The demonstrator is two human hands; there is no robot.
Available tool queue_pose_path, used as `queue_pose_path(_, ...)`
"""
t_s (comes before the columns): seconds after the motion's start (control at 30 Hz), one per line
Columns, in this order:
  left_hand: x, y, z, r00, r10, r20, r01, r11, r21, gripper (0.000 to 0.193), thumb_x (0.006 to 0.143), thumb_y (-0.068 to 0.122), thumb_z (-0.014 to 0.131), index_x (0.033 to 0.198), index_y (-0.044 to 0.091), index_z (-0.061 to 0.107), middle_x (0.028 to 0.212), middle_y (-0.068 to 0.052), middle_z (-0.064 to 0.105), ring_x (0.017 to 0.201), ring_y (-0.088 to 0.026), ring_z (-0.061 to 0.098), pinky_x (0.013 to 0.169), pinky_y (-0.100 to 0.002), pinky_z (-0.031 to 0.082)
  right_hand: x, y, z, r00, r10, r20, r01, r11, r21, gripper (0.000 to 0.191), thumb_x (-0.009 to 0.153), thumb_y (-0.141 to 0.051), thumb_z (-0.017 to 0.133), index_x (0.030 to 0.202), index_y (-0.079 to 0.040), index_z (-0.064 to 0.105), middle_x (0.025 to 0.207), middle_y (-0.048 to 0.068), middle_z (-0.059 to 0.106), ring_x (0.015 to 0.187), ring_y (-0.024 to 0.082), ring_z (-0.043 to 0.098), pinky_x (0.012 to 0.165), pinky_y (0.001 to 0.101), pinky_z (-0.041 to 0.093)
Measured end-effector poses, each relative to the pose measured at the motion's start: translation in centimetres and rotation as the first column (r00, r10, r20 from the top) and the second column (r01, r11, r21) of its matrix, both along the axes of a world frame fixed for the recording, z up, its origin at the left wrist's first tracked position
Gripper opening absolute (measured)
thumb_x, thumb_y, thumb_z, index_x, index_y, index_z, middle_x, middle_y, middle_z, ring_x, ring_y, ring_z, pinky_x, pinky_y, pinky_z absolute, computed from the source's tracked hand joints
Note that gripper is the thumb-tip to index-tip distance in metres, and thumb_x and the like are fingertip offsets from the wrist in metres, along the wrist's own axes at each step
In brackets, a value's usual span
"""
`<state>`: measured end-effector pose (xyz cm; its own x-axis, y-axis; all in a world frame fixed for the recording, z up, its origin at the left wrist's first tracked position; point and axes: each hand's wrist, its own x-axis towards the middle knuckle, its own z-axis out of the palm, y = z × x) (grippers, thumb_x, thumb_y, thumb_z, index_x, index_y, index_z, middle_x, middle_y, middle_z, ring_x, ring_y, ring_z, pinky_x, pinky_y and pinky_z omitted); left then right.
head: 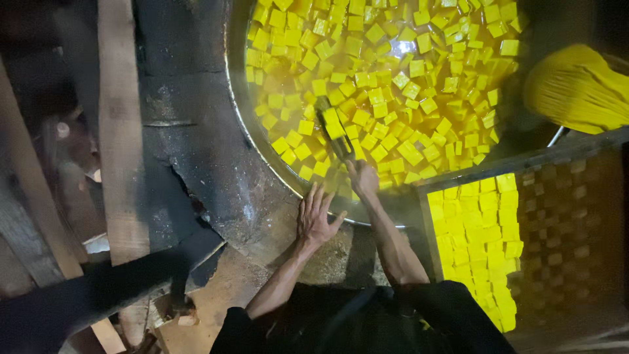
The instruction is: The person pours a white liquid from a large container into a bucket, then carries it to a large pot. Using a slotted spoon, they scoop yellow cubes from the pot and place them into a wooden tray, repeating this process to fill the tray.
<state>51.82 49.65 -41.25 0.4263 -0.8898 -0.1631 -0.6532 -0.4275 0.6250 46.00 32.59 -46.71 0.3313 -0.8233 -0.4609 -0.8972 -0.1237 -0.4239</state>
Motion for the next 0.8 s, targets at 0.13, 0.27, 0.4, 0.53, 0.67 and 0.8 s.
queue_pose_path(0.13, -0.1, -0.2, -0.4, 1.0, -0.01, -0.016, 0.011, 0.994, 0.104, 0.067, 0.089, 0.052, 0.069, 0.139, 0.01, 0.057, 0.161, -0.018, 0.037, 0.152, -0.039, 0.027, 0.113, -0.062, 0.031, 3.8, -1.1, -0.9, 0.989, -0.042, 0.143, 0.048, 0.998, -0.037, 0.053, 0.094, -0.056, 0.065, 0.1, -0.004, 0.073, 0.085, 0.021, 0.072, 0.084, 0.042, 0.07, 0.075, 0.0519, 0.053)
queue_pose_path(0.27, -0.4, -0.2, -0.9, 1.0, -0.011, 0.015, 0.009, 0.996, 0.086, 0.07, 0.09, 0.054, 0.068, 0.142, 0.009, 0.055, 0.158, -0.02, 0.036, 0.151, -0.039, 0.025, 0.111, -0.064, 0.031, 5.6, -2.3, -1.2, 0.959, -0.089, 0.269, 0.098, 0.995, -0.02, 0.047, 0.095, -0.05, 0.067, 0.099, -0.003, 0.073, 0.081, 0.02, 0.071, 0.078, 0.041, 0.069, 0.07, 0.049, 0.052)
queue_pose_path(0.4, -0.8, 0.3, -1.2, 0.999, -0.027, 0.035, 0.025, 0.997, 0.069, 0.068, 0.092, 0.052, 0.069, 0.142, 0.009, 0.056, 0.156, -0.019, 0.039, 0.152, -0.039, 0.029, 0.115, -0.06, 0.033, 2.1, -1.3, -1.0, 0.868, -0.016, 0.497, 0.116, 0.978, -0.171, 0.038, 0.096, -0.04, 0.072, 0.099, -0.001, 0.071, 0.078, 0.017, 0.069, 0.067, 0.033, 0.066, 0.064, 0.0432, 0.051)
queue_pose_path(0.53, -1.0, 0.5, -1.2, 0.999, -0.016, -0.029, 0.019, 0.996, 0.089, 0.067, 0.089, 0.049, 0.071, 0.14, 0.007, 0.057, 0.158, -0.021, 0.038, 0.149, -0.041, 0.031, 0.112, -0.057, 0.034, -3.2, 0.8, 0.3, 0.861, -0.29, 0.417, 0.227, 0.954, 0.194, 0.037, 0.094, -0.04, 0.073, 0.096, -0.003, 0.072, 0.067, 0.012, 0.068, 0.057, 0.024, 0.063, 0.056, 0.0409, 0.05)
queue_pose_path(0.67, -1.0, 0.4, -1.1, 1.0, -0.014, 0.025, 0.013, 1.0, 0.025, 0.066, 0.088, 0.049, 0.071, 0.138, 0.008, 0.057, 0.159, -0.019, 0.039, 0.15, -0.04, 0.031, 0.114, -0.057, 0.034, -4.8, 1.0, 1.1, 0.936, -0.247, 0.252, 0.208, 0.963, 0.171, 0.044, 0.094, -0.048, 0.068, 0.1, -0.004, 0.073, 0.068, 0.011, 0.07, 0.057, 0.021, 0.066, 0.056, 0.0401, 0.05)
queue_pose_path(0.8, -1.1, 0.2, -1.0, 1.0, 0.0, 0.022, -0.001, 1.0, 0.017, 0.07, 0.089, 0.048, 0.071, 0.144, 0.009, 0.054, 0.159, -0.019, 0.038, 0.149, -0.04, 0.03, 0.114, -0.057, 0.033, -3.3, 0.3, 1.5, 0.963, -0.253, 0.088, 0.223, 0.939, 0.26, 0.053, 0.094, -0.055, 0.066, 0.097, -0.002, 0.072, 0.068, 0.012, 0.071, 0.059, 0.024, 0.071, 0.059, 0.0402, 0.053)
